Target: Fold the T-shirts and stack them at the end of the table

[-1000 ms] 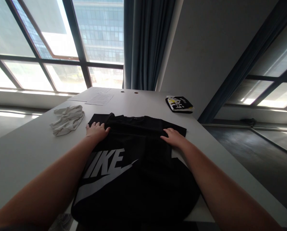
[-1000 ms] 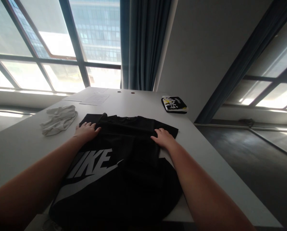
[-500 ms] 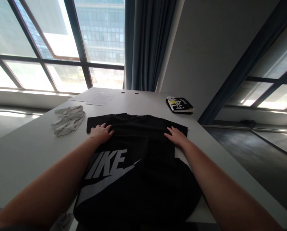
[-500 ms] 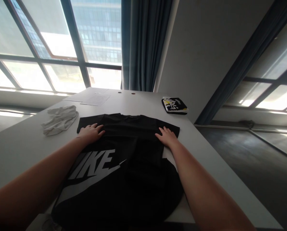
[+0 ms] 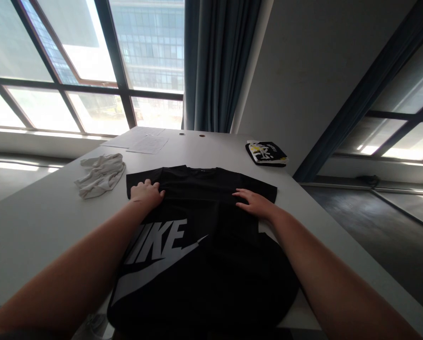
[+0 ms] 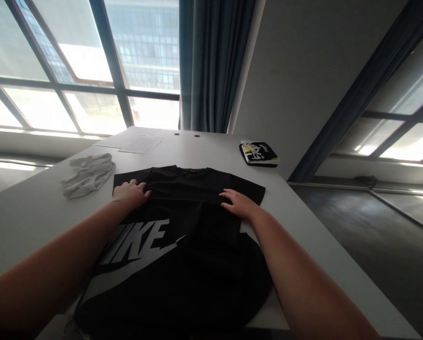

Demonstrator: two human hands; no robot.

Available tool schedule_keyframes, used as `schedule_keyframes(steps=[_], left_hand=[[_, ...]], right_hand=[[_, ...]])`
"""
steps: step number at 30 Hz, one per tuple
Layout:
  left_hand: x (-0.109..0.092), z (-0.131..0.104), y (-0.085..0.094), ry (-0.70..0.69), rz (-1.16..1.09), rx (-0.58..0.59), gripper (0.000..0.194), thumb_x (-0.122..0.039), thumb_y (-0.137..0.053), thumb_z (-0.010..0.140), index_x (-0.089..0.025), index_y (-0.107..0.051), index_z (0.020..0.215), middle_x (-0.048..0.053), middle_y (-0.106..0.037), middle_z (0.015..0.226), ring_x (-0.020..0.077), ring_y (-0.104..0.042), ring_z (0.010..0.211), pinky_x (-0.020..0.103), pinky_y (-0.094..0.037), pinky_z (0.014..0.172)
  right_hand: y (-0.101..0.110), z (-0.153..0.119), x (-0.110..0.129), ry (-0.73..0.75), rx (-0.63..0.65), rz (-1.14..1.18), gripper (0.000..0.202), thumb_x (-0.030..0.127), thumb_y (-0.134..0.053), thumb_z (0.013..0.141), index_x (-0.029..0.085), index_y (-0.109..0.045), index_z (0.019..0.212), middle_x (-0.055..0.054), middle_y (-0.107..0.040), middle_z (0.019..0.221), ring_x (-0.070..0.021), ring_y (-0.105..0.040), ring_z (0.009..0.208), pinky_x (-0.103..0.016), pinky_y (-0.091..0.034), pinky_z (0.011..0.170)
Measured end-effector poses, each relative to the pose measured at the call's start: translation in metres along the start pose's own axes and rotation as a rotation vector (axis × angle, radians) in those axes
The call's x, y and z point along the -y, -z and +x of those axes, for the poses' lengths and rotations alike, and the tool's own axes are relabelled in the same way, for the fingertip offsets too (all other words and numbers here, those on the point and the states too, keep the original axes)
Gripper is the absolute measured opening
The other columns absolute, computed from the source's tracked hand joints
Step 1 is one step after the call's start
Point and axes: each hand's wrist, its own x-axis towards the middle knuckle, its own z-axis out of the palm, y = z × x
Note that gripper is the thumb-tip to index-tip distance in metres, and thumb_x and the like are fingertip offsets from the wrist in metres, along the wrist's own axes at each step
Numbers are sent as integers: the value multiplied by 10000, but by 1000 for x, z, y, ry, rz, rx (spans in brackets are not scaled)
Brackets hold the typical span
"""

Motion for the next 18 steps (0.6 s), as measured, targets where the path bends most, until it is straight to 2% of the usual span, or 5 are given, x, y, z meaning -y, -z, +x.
schedule_keyframes(steps=[6, 9, 11, 14, 18], left_hand=[[-1, 2, 0, -25, -33, 19, 535, -542, -420, 988, -191, -629, 1333, 198, -643, 1304, 377, -659, 1140, 447, -524, 864], [0, 4, -2, -36, -25, -5, 509, -529, -442, 982, -187, -637, 1304, 187, -677, 1248, 369, -655, 1137, 441, -519, 873], [1, 4, -5, -59, -3, -64, 512, -531, -466, 974, -189, -640, 1312, 191, -663, 1286, 371, -624, 1178, 450, -501, 912], [-1, 4, -11, -175, -5, -162, 556, -544, -459, 984, -213, -598, 1408, 175, -590, 1431, 368, -541, 1288, 488, -443, 1015], [-6, 7, -21, -285, -67, -96, 581, -563, -372, 1025, -300, -508, 1524, 105, -472, 1592, 341, -447, 1415, 503, -358, 1118]], right_hand=[[3, -1, 0, -21, 39, 31, 552, 445, -616, 943, 256, -589, 1461, -109, -423, 1633, -301, -399, 1506, -482, -312, 1242], [3, -1, 0, -16, 46, 42, 561, 454, -620, 939, 253, -586, 1462, -115, -422, 1632, -303, -386, 1513, -494, -300, 1248], [3, -1, 0, -17, 39, 46, 555, 452, -621, 936, 261, -590, 1456, -113, -425, 1631, -309, -389, 1511, -507, -298, 1247], [2, 0, 0, -20, 37, 43, 557, 452, -612, 940, 251, -588, 1458, -120, -420, 1632, -310, -383, 1514, -502, -292, 1251], [-1, 1, -1, -13, 31, 48, 546, 442, -613, 941, 260, -589, 1455, -114, -423, 1630, -308, -374, 1518, -504, -283, 1256]])
